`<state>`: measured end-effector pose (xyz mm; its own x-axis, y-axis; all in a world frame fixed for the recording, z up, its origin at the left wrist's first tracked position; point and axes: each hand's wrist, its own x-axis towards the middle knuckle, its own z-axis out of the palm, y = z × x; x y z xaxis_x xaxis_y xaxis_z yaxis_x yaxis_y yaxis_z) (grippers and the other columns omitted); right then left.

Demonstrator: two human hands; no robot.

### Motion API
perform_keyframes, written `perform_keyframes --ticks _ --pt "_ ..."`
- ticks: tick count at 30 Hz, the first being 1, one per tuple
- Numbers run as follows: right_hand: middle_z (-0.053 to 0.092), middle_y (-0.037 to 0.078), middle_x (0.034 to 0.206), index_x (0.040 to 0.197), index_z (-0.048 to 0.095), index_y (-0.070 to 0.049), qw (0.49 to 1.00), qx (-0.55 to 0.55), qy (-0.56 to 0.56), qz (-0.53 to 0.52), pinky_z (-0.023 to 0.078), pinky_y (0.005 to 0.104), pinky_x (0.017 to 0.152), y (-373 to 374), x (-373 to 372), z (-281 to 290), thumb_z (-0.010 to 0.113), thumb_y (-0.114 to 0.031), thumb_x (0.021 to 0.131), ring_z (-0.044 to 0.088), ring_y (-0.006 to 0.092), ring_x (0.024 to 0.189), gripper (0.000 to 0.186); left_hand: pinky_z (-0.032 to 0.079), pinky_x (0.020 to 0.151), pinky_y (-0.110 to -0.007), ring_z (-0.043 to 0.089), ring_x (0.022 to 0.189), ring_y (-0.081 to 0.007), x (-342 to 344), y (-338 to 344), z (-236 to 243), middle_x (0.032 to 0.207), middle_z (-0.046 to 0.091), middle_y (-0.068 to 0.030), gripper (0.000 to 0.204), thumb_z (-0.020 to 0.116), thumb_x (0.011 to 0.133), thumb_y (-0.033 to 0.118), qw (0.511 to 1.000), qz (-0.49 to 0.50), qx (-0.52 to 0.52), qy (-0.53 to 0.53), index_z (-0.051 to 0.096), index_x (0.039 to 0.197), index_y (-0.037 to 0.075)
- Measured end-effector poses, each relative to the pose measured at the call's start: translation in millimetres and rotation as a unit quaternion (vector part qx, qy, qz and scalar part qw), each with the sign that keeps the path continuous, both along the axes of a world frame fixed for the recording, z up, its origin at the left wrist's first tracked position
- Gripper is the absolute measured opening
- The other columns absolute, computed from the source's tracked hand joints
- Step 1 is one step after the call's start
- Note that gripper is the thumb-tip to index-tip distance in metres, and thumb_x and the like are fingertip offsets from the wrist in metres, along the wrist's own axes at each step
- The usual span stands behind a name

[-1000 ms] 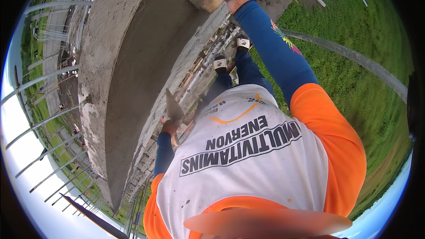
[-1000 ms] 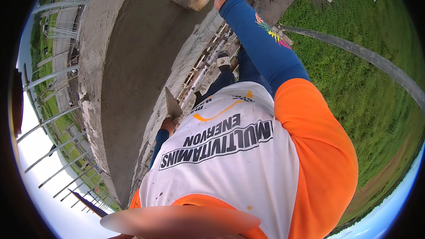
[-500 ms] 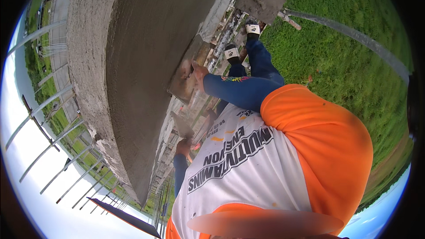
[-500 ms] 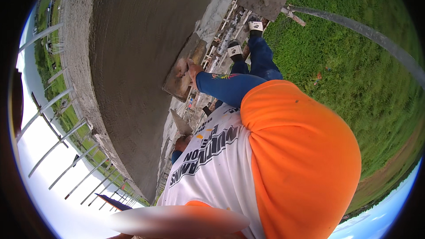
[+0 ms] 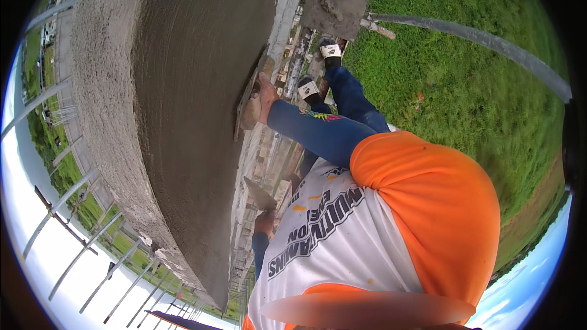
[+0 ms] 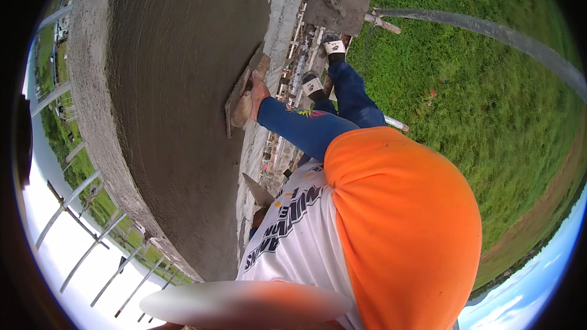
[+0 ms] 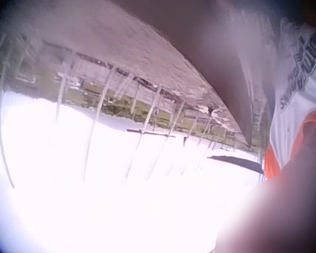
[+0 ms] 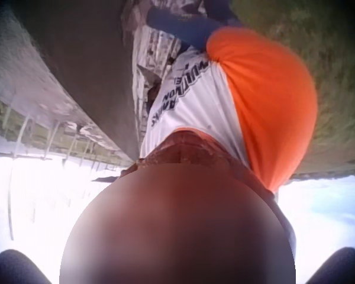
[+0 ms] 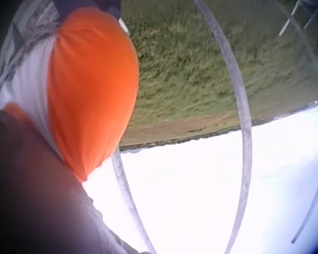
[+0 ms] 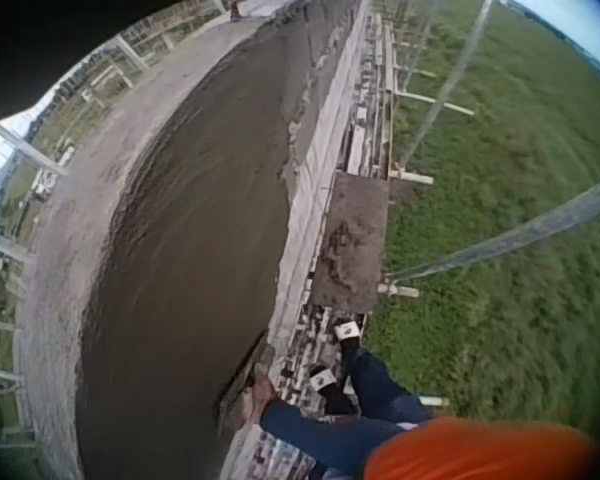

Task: The person applies wet cement to a curved wall using a trowel and a hawk. They repeatedly scoop cement from the hawk and spread it along the wall surface, smoothing it with the trowel. The person works continuously along the wall, maintaining a consistent application pattern.

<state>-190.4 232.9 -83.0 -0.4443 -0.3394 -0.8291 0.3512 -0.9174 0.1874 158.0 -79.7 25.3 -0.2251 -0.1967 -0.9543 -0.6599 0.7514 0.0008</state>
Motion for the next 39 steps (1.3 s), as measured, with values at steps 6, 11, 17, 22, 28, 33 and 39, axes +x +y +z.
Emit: perform_keyframes --ticks 6,11,17,22,28,33,39 --pt "0.055 -0.003 0.069 0.114 0.062 -0.018 0.989 0.074 0.096 -0.086 0.060 0.0413 0.065 129 -102 1 0.046 -0.053 0.106 0.056 0.0147 0.058 0.039 0.058 0.073 -0.037 0.076 0.077 -0.0255 -7 -2 -13 0.082 0.076 -0.0173 0.052 0.062 0.098 0.045 0.998 0.059 0.023 -0.002 0.070 0.102 -0.007" --pt "0.068 0.012 0.079 0.097 0.069 -0.012 0.920 0.044 0.389 -0.022 0.058 0.0485 0.065 250 -189 -11 0.049 -0.072 0.098 0.068 0.0307 0.073 0.063 0.058 0.071 -0.037 0.075 0.074 -0.0239 -42 9 -10 0.083 0.076 -0.0164 0.048 0.063 0.099 0.042 0.999 -0.030 0.040 0.001 0.070 0.102 -0.005" --pt "0.070 0.012 0.086 0.112 0.065 -0.013 0.949 0.195 0.240 -0.063 0.060 0.0534 0.073 251 -206 -19 0.043 -0.066 0.102 0.068 0.0338 0.075 0.058 0.058 0.071 -0.038 0.075 0.078 -0.0273 -70 31 2 0.087 0.075 -0.0152 0.035 0.062 0.100 0.034 0.987 -0.143 0.047 0.059 0.070 0.106 0.001" --pt "0.072 0.015 0.091 0.107 0.068 0.000 0.982 0.159 0.093 -0.033 0.055 0.0404 0.073 89 -86 -46 0.053 -0.051 0.104 0.067 0.0260 0.073 0.053 0.058 0.077 -0.041 0.074 0.089 -0.0317 -58 28 5 0.109 0.072 -0.0199 0.023 0.058 0.100 0.023 0.994 -0.099 0.033 0.019 0.070 0.112 0.007" --pt "0.067 0.011 0.121 0.135 0.060 -0.008 0.965 0.067 -0.072 0.243 0.053 0.0532 0.092 -54 54 -26 0.044 -0.063 0.103 0.065 0.0294 0.108 0.066 0.057 0.083 -0.043 0.074 0.089 -0.0350 -58 13 21 0.102 0.075 -0.0212 0.037 0.062 0.098 0.034 0.987 -0.159 0.009 -0.004 0.070 0.116 0.002" --pt "0.067 0.018 0.125 0.138 0.058 -0.011 0.990 -0.003 -0.006 0.139 0.057 0.0552 0.089 -40 68 -33 0.042 -0.063 0.103 0.069 0.0337 0.106 0.065 0.059 0.074 -0.036 0.076 0.079 -0.0247 -48 8 30 0.090 0.077 -0.0182 0.049 0.065 0.097 0.041 0.999 -0.038 -0.037 -0.003 0.070 0.111 -0.006" --pt "0.067 0.020 0.122 0.137 0.057 -0.011 0.996 -0.012 0.056 -0.067 0.057 0.0554 0.091 45 -47 -18 0.042 -0.064 0.103 0.069 0.0354 0.104 0.064 0.058 0.072 -0.037 0.076 0.077 -0.0243 -26 -9 -24 0.087 0.077 -0.0184 0.049 0.068 0.096 0.042 0.987 -0.140 0.016 0.075 0.070 0.106 -0.006"
